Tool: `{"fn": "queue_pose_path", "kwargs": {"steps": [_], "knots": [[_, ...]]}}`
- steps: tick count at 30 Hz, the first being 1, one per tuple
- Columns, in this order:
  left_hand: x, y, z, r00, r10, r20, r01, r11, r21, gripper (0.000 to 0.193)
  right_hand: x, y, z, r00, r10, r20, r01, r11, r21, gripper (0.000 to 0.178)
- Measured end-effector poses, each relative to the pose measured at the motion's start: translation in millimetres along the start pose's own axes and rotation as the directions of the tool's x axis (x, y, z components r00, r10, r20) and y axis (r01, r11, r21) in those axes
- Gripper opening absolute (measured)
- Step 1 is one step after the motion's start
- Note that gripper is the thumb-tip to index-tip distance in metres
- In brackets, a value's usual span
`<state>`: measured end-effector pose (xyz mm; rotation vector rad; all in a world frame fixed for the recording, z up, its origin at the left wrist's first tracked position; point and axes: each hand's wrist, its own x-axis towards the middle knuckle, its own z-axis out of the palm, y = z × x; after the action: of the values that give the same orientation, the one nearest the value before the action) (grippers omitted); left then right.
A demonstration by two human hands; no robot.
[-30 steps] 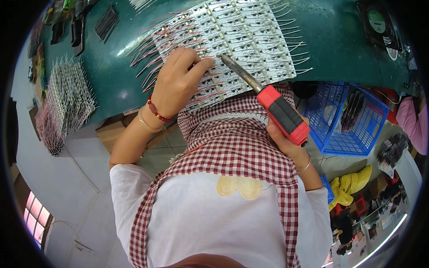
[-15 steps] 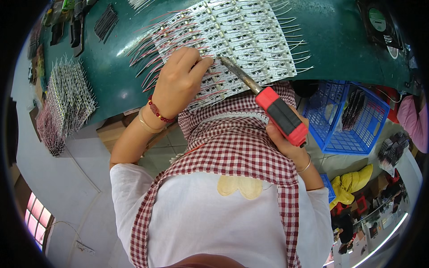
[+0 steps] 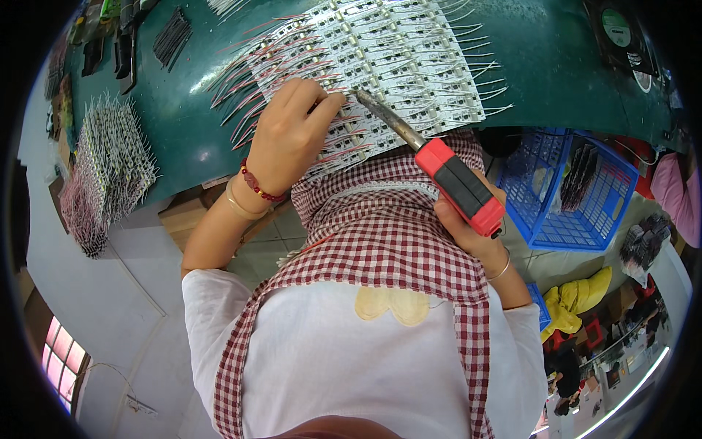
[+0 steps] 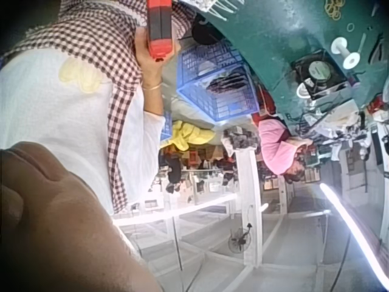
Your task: The person solders wires onto circuit boards using a soldering tool, holding each wire in place by hand and applying the heated tip to the contact points on the board.
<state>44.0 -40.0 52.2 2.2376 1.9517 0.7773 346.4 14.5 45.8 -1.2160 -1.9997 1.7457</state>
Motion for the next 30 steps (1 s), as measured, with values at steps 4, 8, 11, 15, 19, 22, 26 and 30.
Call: {"fn": "queue_pose_path", "kwargs": {"steps": [4,8,11,15,19,22,26,30], "knots": [[0.3,0.8,-1.7,1.000,-0.003,0.007,0.003,1.000,0.004,0.026,0.9,-1.7,1.2,1.000,-0.005,-0.003,0.005,1.000,-0.025,0.018],[1.3,1.6,-1.5,1.000,-0.005,0.002,0.005,1.000,-0.001,0.026,0.6,1.4,-0.5,0.999,-0.049,0.008,0.050,0.997,-0.062,0.017],[1.7,2.4,-1.0,1.000,-0.010,0.007,0.010,1.000,0.005,0.026,-1.3,0.7,0.2,0.996,-0.082,-0.038,0.079,0.994,-0.071,0.017],[1.1,3.1,-2.1,1.000,-0.021,0.014,0.020,1.000,0.015,0.026,0.1,0.8,-1.5,0.997,-0.071,-0.003,0.070,0.993,-0.100,0.017],[2.7,4.0,-1.3,1.000,-0.011,0.006,0.011,1.000,0.011,0.025,-1.8,7.8,-1.5,0.996,-0.089,-0.012,0.088,0.991,-0.102,0.019],[3.5,5.1,-2.4,1.000,-0.009,0.008,0.008,1.000,0.020,0.024,-2.2,1.7,0.8,0.992,-0.088,-0.087,0.087,0.996,-0.013,0.021],[2.3,4.5,-1.6,1.000,-0.008,-0.002,0.008,1.000,0.021,0.024,-2.8,-1.8,-0.7,0.993,-0.061,-0.098,0.068,0.995,0.069,0.023],[3.7,3.1,-0.7,1.000,0.020,-0.005,-0.020,0.998,0.054,0.024,-4.4,0.4,-1.8,0.992,-0.073,-0.100,0.078,0.996,0.043,0.022]]}}
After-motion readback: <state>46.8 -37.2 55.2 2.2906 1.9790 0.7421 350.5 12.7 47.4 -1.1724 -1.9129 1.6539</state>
